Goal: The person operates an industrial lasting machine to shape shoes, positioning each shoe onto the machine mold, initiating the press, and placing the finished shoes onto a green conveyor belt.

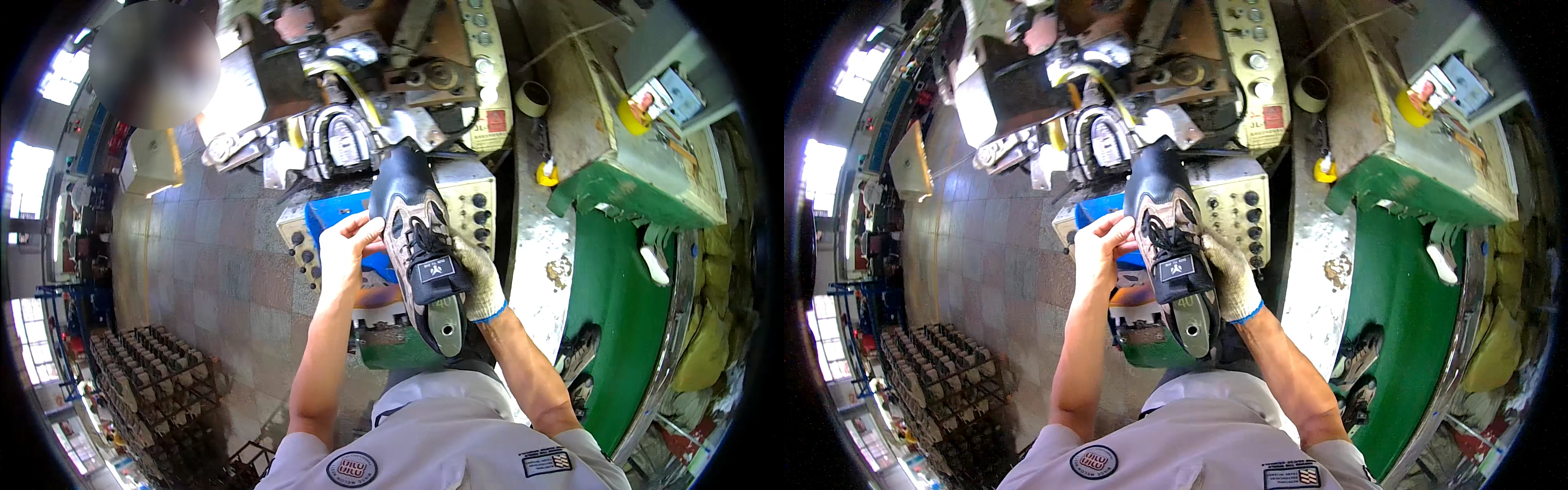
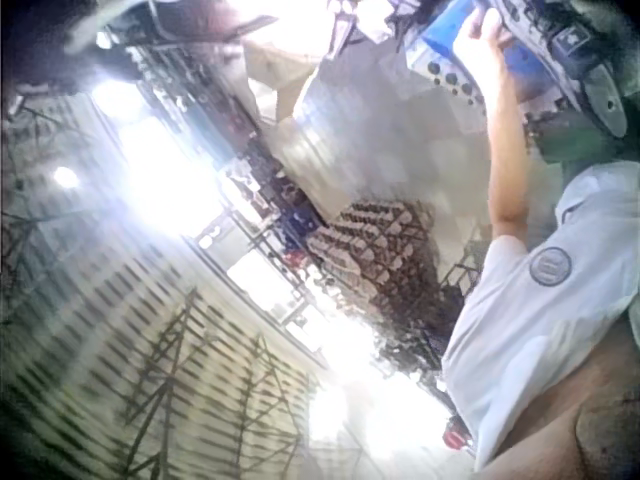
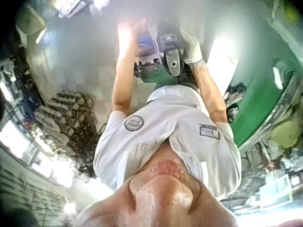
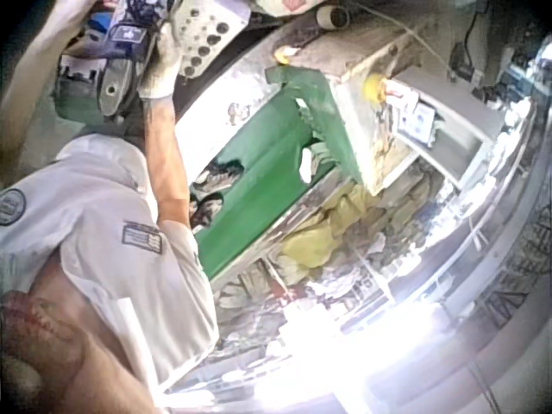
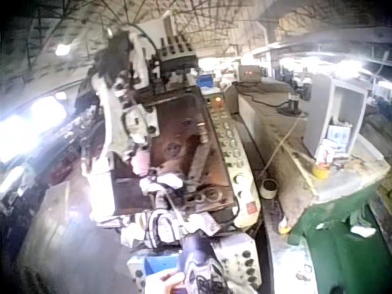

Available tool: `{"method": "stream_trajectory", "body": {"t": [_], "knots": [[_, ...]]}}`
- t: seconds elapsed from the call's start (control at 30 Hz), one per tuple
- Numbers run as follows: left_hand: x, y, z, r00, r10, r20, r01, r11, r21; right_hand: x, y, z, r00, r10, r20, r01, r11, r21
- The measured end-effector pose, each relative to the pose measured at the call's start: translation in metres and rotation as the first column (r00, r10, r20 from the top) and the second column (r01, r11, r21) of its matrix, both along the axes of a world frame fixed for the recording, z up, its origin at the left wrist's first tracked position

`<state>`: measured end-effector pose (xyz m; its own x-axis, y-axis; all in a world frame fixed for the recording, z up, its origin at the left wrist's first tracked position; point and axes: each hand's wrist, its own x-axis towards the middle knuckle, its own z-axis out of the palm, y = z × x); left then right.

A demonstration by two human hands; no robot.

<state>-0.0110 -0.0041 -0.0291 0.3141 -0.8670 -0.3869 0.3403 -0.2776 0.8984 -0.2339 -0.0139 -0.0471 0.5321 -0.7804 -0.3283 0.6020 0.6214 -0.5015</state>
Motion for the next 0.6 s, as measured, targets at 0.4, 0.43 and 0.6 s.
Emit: {"method": "stream_trajectory", "body": {"t": [0.4, 0.43, 0.6], "knots": [[0.059, -0.015, -0.024, 0.937, 0.339, -0.086, -0.349, 0.915, -0.203, 0.101, -0.06, 0.002, 0.997, -0.015, -0.076, 0.004, 0.989, -0.146], [0.06, -0.019, -0.025, 0.934, 0.339, -0.113, -0.356, 0.905, -0.233, 0.108, -0.066, -0.009, 0.998, -0.034, -0.059, 0.024, 0.986, -0.163], [0.042, -0.029, -0.037, 0.924, 0.311, -0.224, -0.339, 0.935, -0.104, 0.131, -0.079, -0.034, 0.985, -0.138, -0.105, 0.122, 0.982, -0.146]]}}
